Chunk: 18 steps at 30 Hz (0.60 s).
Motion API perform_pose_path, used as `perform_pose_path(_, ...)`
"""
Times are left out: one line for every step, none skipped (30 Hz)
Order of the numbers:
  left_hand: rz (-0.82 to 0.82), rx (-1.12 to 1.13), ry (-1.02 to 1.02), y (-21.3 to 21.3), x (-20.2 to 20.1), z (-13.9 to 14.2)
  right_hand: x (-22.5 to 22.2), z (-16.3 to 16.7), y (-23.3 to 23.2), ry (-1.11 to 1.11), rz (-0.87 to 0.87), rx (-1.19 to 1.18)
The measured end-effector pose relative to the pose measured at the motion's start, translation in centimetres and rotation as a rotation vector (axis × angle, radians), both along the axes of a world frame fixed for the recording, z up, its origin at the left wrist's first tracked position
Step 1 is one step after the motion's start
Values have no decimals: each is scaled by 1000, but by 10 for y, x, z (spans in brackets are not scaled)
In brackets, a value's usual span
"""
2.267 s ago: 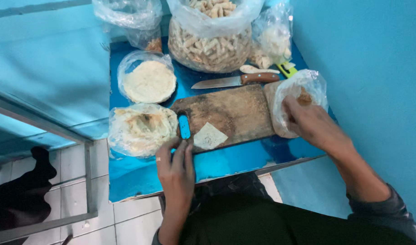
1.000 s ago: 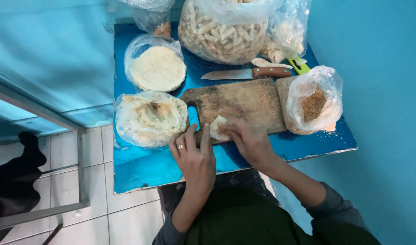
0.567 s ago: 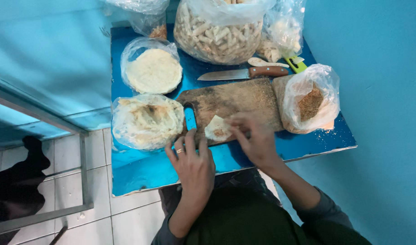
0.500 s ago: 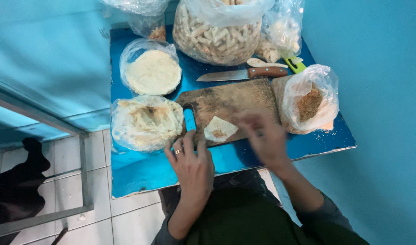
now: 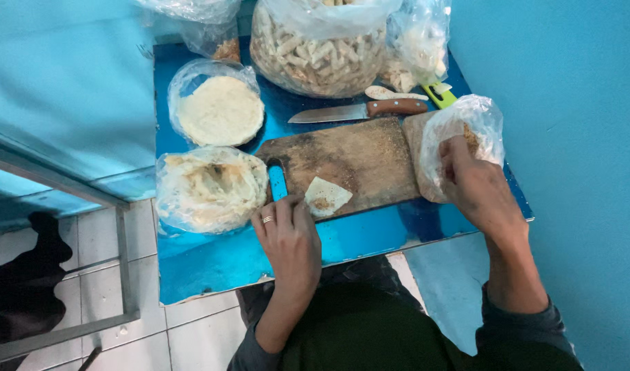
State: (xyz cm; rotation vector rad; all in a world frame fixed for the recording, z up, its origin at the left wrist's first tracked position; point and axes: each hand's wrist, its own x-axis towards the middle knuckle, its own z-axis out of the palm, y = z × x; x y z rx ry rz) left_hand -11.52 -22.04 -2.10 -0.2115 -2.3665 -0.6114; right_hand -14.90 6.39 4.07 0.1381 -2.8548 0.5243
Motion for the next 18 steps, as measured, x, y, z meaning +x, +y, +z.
perform_pose_path(-10, 8, -6, 1, -1, 1, -1, 1, -1, -7, 15, -22)
perform_pose_path(-16, 23, -7, 2, -2, 1, -3, 2, -1, 3, -3, -31)
perform_pose_path(-24, 37, -11, 3, -3, 2, -4, 2, -1, 10, -22, -42)
perform_pose_path(-33, 51, -18, 4, -3, 2, -5, 3, 0, 15, -42, -53)
perform_pose_path(-42, 70, -16, 4, -3, 3, -5, 4, 1, 63, -86, -109)
perform_pose_path(-49, 92, -15, 4, -2, 3, -4, 5, 2, 109, -129, -164)
perform_pose_path(-57, 113, -16, 3, 0, 3, -4, 6, 2, 154, -172, -218)
perform_pose_path(-48, 112, -13, 3, 0, 3, -3, 6, 0, 208, -139, -316)
perform_pose_path(-38, 111, -8, 2, 0, 3, -2, 6, -4, 264, -104, -414)
perform_pose_path(-29, 110, -2, 2, 0, 2, -2, 5, -9, 321, -69, -512)
perform_pose_path(-29, 122, -12, 1, 0, 2, -2, 2, -20, 256, 55, -636)
perform_pose_path(-29, 134, -20, 1, -1, 2, -3, -3, -32, 191, 180, -759)
perform_pose_path(-28, 146, -27, 2, -1, 2, -6, -9, -47, 88, 163, -642)
perform_pose_path(-26, 144, -26, 2, -1, 2, -9, -18, -66, -15, 148, -525)
perform_pose_path(-23, 142, -23, 2, 0, 2, -12, -27, -83, -20, 299, -563)
perform_pose_path(-20, 139, -20, 1, 0, 2, -14, -36, -98, -26, 451, -599)
perform_pose_path(-28, 141, -29, 1, 1, 2, -13, -44, -110, 61, 473, -511)
perform_pose_path(-34, 142, -39, 1, 2, 2, -12, -51, -119, 146, 494, -423)
